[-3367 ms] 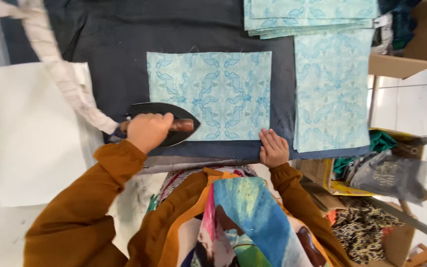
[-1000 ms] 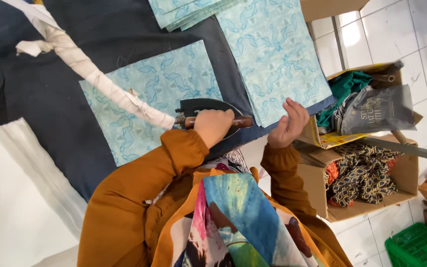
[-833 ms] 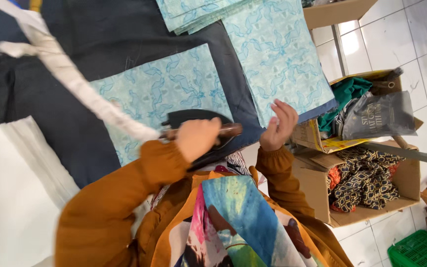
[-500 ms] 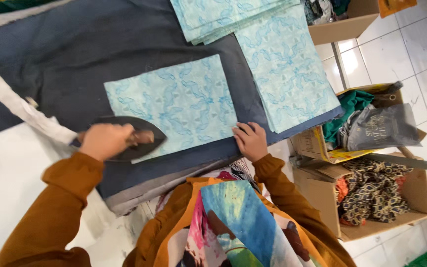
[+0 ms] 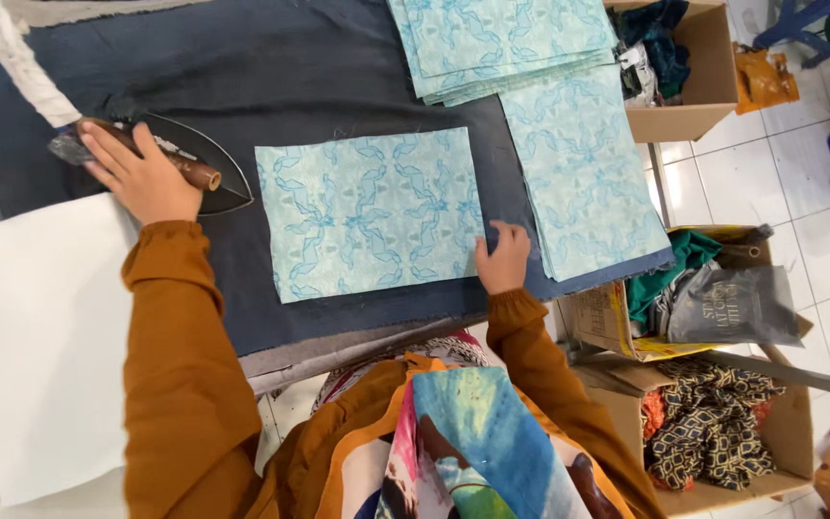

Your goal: The person irons multiple light blue patterned fabric pieces on a dark ironing board. They repeatedly place a white protective sheet over each piece, press it with a hot iron, then remove the sheet and stack the finished piece. The process is repeated for several identical fabric pieces.

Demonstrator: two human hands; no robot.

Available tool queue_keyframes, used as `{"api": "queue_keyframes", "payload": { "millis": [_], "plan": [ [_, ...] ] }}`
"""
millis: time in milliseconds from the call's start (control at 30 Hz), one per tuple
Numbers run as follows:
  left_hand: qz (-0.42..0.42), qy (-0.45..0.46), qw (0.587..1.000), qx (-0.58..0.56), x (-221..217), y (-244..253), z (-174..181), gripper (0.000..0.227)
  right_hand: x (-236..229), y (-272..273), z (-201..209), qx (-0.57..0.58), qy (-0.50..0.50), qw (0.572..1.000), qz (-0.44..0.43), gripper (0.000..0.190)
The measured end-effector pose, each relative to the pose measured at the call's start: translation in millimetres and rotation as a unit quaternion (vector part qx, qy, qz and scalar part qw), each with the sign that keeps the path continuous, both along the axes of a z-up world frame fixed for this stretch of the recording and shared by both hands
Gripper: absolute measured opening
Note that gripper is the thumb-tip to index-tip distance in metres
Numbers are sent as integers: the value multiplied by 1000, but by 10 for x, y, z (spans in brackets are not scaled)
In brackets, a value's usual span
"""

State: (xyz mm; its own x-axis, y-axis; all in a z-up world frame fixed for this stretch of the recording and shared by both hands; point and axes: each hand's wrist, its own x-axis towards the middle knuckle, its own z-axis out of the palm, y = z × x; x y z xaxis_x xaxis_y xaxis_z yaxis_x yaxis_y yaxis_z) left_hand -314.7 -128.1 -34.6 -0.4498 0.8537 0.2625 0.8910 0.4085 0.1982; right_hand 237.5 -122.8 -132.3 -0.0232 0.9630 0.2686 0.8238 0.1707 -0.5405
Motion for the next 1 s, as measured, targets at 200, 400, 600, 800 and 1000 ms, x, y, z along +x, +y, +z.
{"api": "queue_keyframes", "payload": {
  "millis": [200,400,600,800,1000],
  "plan": [
    [10,-58,992,112,787,-366,-118,96,-60,783,-293,-151,-3,988,-12,56],
    [111,-225,967,48,1804,-1078,-755,86,35,1039,-483,-298,35,954,-3,55],
    [83,-332,938,46,2115,-861,-104,37,75,1291,-174,-375,83,919,89,32],
    [13,-332,936,120,2693,-318,1317,24,392,1670,52,-342,245,890,177,19],
    [-32,-307,920,243,2862,764,1483,25,1142,3355,69,-98,275,943,161,10]
  ]
}}
